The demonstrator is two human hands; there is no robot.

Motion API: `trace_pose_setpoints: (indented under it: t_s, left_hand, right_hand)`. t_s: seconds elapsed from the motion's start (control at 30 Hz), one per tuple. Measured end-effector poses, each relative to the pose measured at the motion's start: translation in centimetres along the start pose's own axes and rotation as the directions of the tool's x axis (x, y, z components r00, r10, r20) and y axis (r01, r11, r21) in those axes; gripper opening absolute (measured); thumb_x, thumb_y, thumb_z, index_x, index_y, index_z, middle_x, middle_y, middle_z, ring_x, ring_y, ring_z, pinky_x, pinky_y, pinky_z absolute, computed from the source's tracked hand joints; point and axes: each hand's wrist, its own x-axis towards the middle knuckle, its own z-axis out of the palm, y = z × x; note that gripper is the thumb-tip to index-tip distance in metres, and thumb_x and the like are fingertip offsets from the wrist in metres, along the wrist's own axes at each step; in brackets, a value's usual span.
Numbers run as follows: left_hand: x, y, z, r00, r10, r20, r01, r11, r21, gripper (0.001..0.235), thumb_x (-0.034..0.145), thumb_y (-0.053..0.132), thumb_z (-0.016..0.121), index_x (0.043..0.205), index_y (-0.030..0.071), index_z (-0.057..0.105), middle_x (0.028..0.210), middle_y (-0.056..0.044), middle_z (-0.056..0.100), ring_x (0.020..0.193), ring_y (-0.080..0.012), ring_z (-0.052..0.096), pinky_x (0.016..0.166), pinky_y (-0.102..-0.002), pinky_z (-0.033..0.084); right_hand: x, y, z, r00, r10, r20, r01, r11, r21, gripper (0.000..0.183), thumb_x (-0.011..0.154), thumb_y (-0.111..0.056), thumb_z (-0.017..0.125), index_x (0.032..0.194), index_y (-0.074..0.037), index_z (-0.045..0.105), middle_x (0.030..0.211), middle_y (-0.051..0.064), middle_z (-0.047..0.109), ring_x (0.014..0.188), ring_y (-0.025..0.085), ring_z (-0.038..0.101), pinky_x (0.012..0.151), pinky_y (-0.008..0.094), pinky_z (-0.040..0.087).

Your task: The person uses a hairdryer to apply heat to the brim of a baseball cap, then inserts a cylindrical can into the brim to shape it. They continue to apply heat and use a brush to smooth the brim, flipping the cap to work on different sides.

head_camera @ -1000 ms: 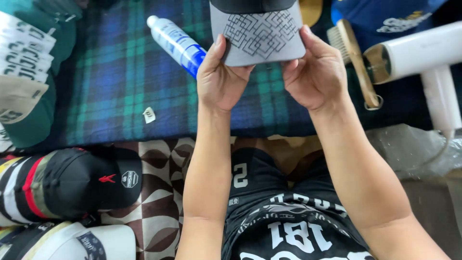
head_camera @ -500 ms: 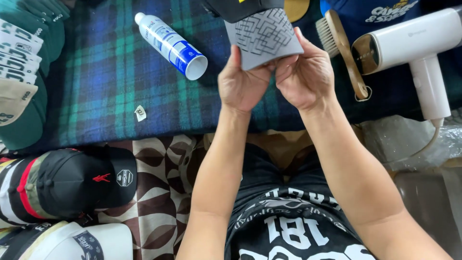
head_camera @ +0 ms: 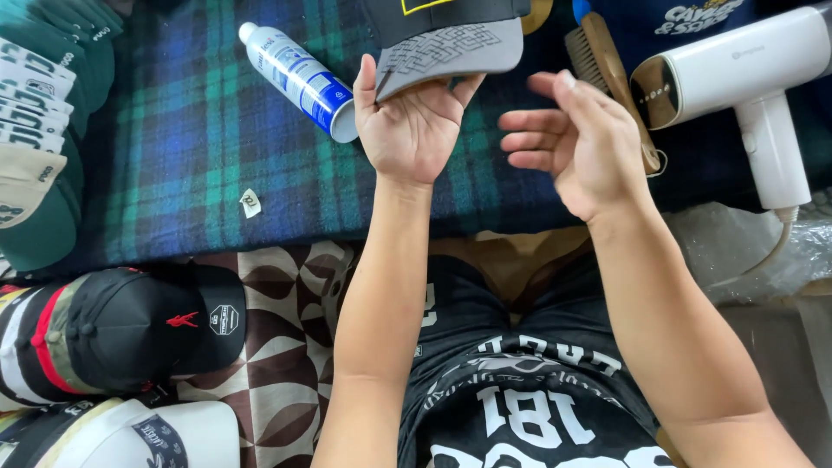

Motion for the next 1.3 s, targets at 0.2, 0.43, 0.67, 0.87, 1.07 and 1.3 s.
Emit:
trace_pose_setpoints:
  t_s: [0.2, 0.43, 0.67, 0.87, 1.07, 1.3]
  left_hand:
    - [-1.0, -0.8, 1.2, 0.988, -0.049, -0.144, 0.032, 0.993, -0.116, 0.04, 0.113, 0.036, 0.053, 0.138, 0.006, 0.06, 0.136, -0.013, 0.069, 0.13, -0.0299, 0.065, 0.116, -0.044, 0.052]
    - [-1.4, 1.8, 6.7, 0.761, 0.067, -0.646, 0.446, 0.669, 0.595, 0.07, 0.092, 0.062, 0.035, 0.114, 0.006, 0.069, 0.097, -0.014, 0.072, 0.08, -0.0244, 0.061, 0.065, -0.033, 0.045]
    - [-5.1, 3.6, 4.2, 0.836, 0.389, -0.387, 0.532, -0.403, 0.745, 0.042, 0.102, 0.044, 0.043, 0.077, 0.013, 0.055, 0.067, 0.001, 0.065, 0.062, -0.0164, 0.062, 0.06, -0.037, 0.048]
    - [-7.3, 3.8, 0.7, 0.973, 0.23, -0.026, 0.139, -0.491, 0.86, 0.052, 0.115, 0.037, 0.043, 0.158, 0.01, 0.033, 0.161, -0.015, 0.046, 0.152, -0.0303, 0.046, 0.127, -0.043, 0.041]
    - [-4.1, 3.7, -1.1, 0.974, 0.113, -0.195, 0.19, 0.051, 0.98, 0.07, 0.113, 0.05, 0.045, 0.164, 0.011, 0.017, 0.172, -0.018, 0.027, 0.165, -0.0331, 0.021, 0.136, -0.043, 0.025]
    - [-2.6, 3.6, -1.1, 0.988, -0.031, -0.151, 0.153, 0.297, 0.943, 0.067, 0.114, 0.047, 0.033, 0.162, 0.003, 0.022, 0.171, -0.015, 0.028, 0.163, -0.0242, 0.021, 0.139, -0.036, 0.015]
  right_hand:
    - [1.1, 0.7, -1.5, 0.994, -0.091, 0.053, 0.078, 0.974, 0.211, 0.065, 0.092, -0.024, 0.067, 0.149, 0.002, 0.049, 0.096, 0.015, 0.076, 0.085, 0.027, 0.079, 0.072, 0.032, 0.07]
    - [1.6, 0.9, -3.1, 0.997, 0.043, -0.064, -0.021, 0.947, 0.319, 0.044, 0.092, 0.004, 0.061, 0.136, 0.004, 0.06, 0.102, 0.021, 0.074, 0.068, 0.015, 0.071, 0.057, 0.015, 0.062]
    - [0.8, 3.7, -4.6, 0.974, -0.207, -0.093, 0.105, 0.775, -0.623, 0.06, 0.105, -0.017, 0.063, 0.156, 0.001, 0.039, 0.085, 0.003, 0.074, 0.056, 0.011, 0.067, 0.052, 0.019, 0.059]
    - [-1.1, 5.8, -5.7, 0.82, -0.527, 0.223, 0.391, 0.231, -0.891, 0.043, 0.104, -0.025, 0.071, 0.134, 0.004, 0.066, 0.132, 0.02, 0.065, 0.083, 0.018, 0.069, 0.087, 0.034, 0.055]
    - [-2.1, 5.0, -4.8, 0.947, -0.302, 0.111, 0.21, 0.318, -0.924, 0.091, 0.078, -0.044, 0.091, 0.152, -0.009, 0.051, 0.121, 0.016, 0.064, 0.074, 0.017, 0.064, 0.074, 0.033, 0.057]
    - [-2.9, 5.3, -3.9, 0.942, -0.249, 0.223, 0.295, 0.303, -0.906, 0.08, 0.081, -0.021, 0.088, 0.151, -0.008, 0.05, 0.157, 0.024, 0.043, 0.13, 0.034, 0.042, 0.087, 0.039, 0.055]
